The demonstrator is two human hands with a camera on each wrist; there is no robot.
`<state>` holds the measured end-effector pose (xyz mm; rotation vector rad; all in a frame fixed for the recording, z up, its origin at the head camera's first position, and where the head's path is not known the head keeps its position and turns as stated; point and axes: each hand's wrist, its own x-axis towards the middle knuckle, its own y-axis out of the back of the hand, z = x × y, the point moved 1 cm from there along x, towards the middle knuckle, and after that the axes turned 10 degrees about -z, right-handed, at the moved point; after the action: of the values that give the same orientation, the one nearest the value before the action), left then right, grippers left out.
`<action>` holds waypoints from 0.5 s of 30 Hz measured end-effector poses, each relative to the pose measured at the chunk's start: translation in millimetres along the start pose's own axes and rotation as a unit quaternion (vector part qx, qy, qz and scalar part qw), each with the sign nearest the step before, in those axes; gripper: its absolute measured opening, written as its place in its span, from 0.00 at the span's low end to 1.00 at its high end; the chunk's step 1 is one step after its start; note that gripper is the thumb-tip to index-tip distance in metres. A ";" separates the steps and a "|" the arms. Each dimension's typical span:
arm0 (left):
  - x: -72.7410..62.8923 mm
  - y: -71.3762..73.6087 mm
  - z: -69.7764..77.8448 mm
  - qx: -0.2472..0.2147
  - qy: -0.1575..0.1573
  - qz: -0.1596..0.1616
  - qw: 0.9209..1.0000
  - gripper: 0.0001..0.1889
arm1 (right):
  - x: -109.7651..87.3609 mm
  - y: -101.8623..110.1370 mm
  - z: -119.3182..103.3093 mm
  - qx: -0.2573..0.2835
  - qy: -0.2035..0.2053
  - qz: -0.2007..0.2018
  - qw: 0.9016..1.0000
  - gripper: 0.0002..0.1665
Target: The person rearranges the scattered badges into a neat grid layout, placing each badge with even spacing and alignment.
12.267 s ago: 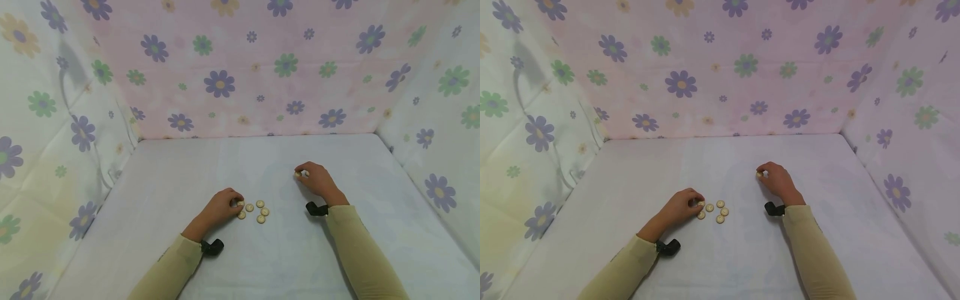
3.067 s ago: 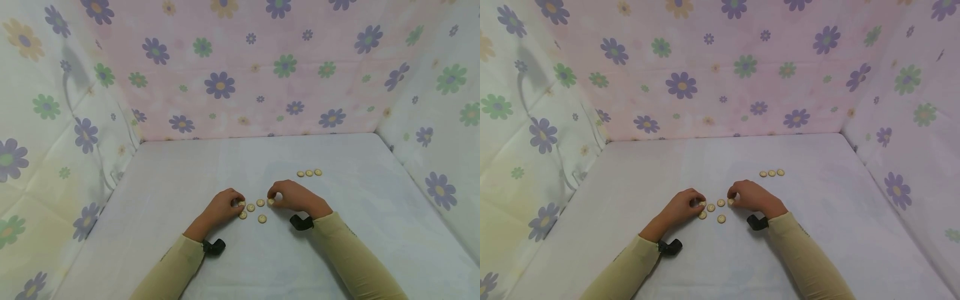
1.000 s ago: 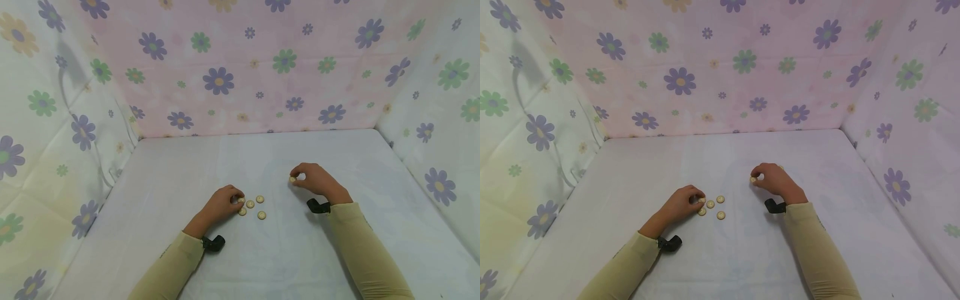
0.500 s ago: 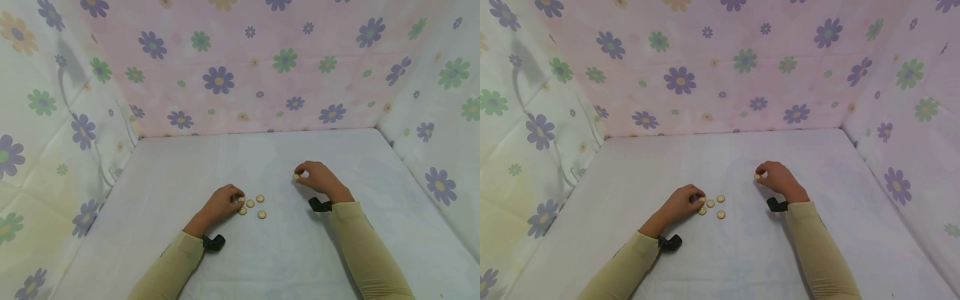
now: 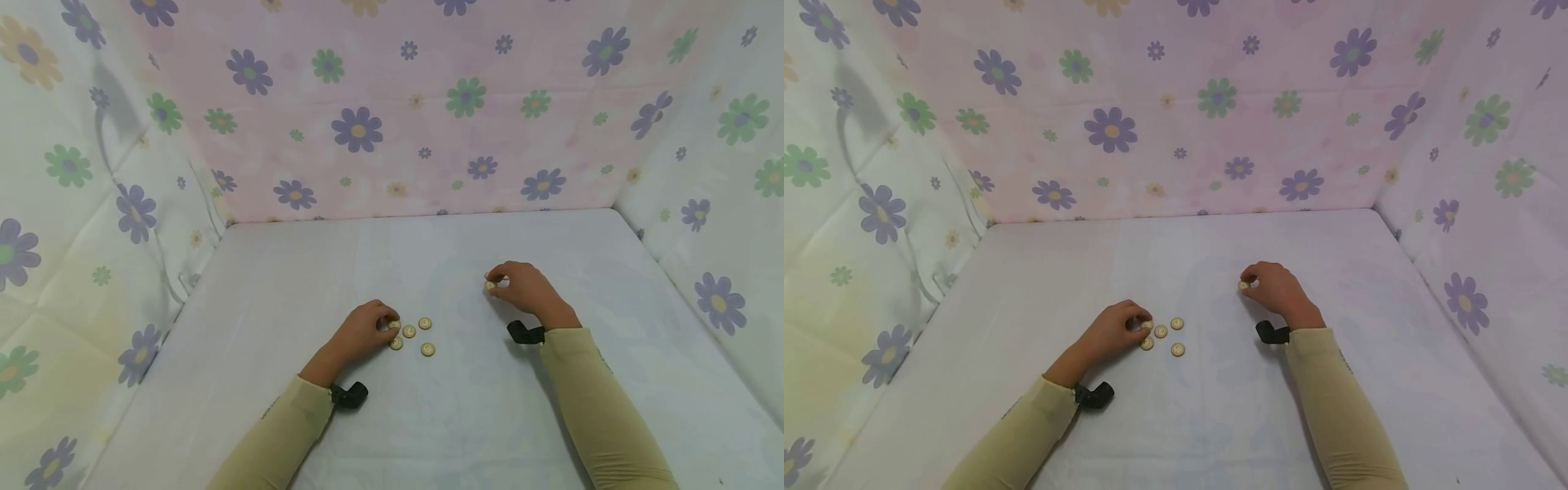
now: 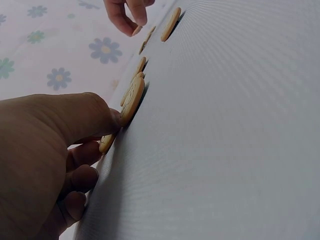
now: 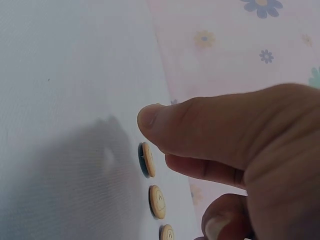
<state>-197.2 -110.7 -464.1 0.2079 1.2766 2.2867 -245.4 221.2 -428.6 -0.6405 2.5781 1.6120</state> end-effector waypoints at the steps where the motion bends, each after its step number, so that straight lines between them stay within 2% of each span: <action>1: 0.0 -0.1 -0.2 0.000 -0.001 0.001 1.000 0.10 | 0.0 -0.2 0.3 0.000 0.000 0.000 1.000 0.18; 15: 0.7 -0.6 -1.1 0.000 -0.003 0.002 1.000 0.10 | 1.8 -3.2 7.6 -0.003 -0.015 0.007 1.000 0.19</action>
<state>-198.0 -110.9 -465.3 0.2169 1.2749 2.2883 -247.3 226.1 -435.3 -0.5954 2.5639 1.6221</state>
